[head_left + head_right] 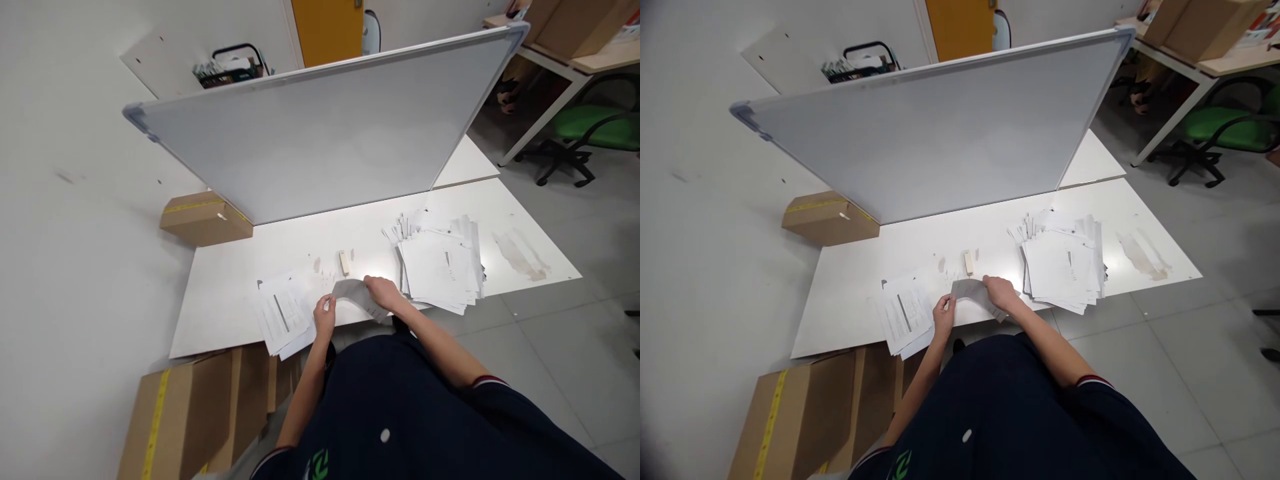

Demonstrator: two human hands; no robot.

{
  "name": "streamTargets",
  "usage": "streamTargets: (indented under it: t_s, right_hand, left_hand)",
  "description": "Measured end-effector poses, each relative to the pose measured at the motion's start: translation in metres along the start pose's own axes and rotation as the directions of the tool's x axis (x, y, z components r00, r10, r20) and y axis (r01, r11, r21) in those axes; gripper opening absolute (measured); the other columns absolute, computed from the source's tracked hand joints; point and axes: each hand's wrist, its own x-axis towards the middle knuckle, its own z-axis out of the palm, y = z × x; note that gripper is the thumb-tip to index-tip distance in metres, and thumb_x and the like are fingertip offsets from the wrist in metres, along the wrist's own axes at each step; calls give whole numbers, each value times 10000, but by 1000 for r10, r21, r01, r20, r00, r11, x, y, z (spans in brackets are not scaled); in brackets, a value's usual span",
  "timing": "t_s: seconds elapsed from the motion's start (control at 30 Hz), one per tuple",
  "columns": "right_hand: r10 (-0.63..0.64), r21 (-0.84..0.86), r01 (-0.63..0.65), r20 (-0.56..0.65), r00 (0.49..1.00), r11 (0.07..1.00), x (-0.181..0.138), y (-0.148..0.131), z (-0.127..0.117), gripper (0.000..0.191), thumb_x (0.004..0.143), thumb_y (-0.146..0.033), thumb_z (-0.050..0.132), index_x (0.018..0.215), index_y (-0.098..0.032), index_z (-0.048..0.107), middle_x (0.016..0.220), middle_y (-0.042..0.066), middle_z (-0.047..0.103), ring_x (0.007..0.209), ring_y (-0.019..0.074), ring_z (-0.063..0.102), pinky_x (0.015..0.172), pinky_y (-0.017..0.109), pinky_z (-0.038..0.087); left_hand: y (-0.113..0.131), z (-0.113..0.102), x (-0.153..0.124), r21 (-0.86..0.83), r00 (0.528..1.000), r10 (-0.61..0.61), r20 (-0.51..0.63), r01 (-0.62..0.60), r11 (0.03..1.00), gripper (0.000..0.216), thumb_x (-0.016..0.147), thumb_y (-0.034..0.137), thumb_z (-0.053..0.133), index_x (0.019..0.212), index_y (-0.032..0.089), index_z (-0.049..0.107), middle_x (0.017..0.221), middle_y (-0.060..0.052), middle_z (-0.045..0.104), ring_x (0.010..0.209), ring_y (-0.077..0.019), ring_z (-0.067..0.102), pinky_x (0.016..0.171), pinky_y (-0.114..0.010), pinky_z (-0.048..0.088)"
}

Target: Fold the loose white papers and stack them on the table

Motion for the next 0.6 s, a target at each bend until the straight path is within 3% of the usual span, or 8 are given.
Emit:
streamTargets:
  t_s: [0.1,0.17,0.27,0.33,0.6]
  right_hand:
    - [136,356,-166,107,985,920,8,25,22,159,727,-165,480,852,-130,571,918,118,617,849,215,565,663,264,401]
    - [189,468,-263,200,961,844,9,41,42,140,695,-170,501,794,-119,585,858,111,638,759,198,590,597,244,420]
    - [288,667,-448,343,894,595,7,59,69,159,658,-172,515,788,-116,588,826,107,652,697,194,605,532,236,436]
    - [325,720,-494,375,868,488,6,68,80,170,635,-179,528,782,-121,591,854,114,653,711,200,610,526,236,446]
    - [349,760,-481,350,869,437,20,79,83,244,629,-215,537,843,-110,586,976,152,627,786,213,614,540,229,464]
  left_hand:
    - [-2,0,-1,-41,998,-42,45,44,998,336,754,409,487,980,178,578,999,-92,609,947,-195,555,831,-350,418]
    - [-6,2,-3,-8,994,-64,88,65,998,346,755,383,492,1023,174,558,1019,-105,602,960,-200,553,835,-358,417]
    - [-13,6,-4,79,987,-71,146,60,995,363,746,328,506,1066,160,534,1030,-120,595,977,-209,547,856,-373,404]
    - [-15,8,-3,128,984,-66,168,45,991,373,736,293,514,1084,159,523,1057,-124,583,998,-214,536,871,-376,391]
    - [0,16,8,241,967,-118,224,62,969,440,729,251,515,1159,166,475,1103,-139,552,1039,-236,504,860,-373,376]
